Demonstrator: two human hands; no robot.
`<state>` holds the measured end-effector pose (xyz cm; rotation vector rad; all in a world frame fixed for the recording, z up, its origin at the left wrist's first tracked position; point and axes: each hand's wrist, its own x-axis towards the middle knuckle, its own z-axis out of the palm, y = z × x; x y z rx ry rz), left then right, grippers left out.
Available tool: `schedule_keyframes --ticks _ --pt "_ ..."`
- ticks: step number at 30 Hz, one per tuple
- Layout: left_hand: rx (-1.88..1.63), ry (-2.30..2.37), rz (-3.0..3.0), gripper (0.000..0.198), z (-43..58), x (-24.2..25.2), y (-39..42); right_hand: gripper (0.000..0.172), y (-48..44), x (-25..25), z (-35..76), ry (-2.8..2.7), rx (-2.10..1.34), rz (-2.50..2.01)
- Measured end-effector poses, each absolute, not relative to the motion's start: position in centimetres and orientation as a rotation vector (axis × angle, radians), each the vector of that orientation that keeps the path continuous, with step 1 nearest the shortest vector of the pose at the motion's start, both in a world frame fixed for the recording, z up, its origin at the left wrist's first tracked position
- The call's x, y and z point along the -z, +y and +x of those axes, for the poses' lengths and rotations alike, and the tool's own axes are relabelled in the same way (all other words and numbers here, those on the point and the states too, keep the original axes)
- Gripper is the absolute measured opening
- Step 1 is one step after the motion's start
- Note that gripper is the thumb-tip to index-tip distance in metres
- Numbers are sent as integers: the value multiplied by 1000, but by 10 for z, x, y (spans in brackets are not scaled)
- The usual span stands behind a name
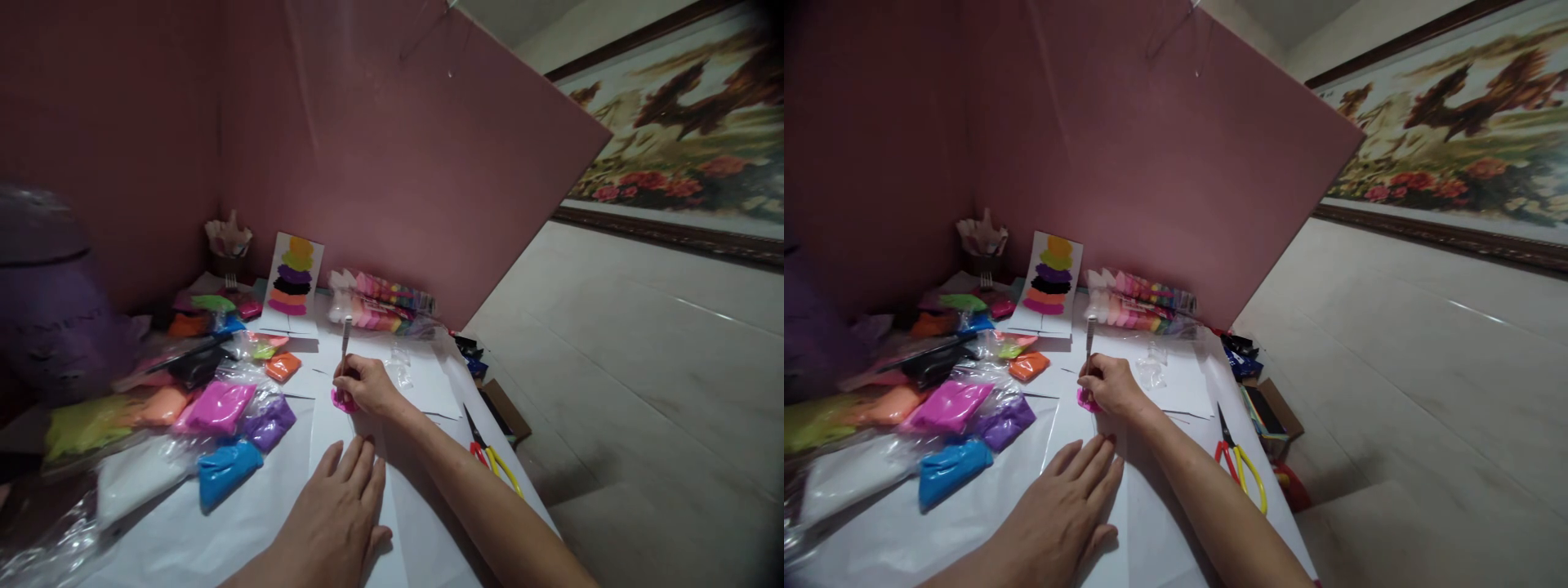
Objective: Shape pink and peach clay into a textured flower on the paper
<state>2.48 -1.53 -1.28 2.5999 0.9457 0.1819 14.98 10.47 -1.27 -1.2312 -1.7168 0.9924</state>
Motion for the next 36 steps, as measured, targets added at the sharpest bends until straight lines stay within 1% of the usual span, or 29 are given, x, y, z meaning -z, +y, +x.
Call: schedule_keyframes --ticks 18,25,29,36 --pt "-102 955 2612 60 25 6 -13 9 125 15 142 -1717 -769 -1275" --pt "-85 955 2621 61 26 6 -14 9 134 15 140 -1644 -775 -1268" --pt "-105 957 2635 61 25 9 -14 6 135 11 146 -1557 -746 -1251" --pt "-142 946 2622 60 24 12 -16 3 110 11 155 -1569 -801 -1212"
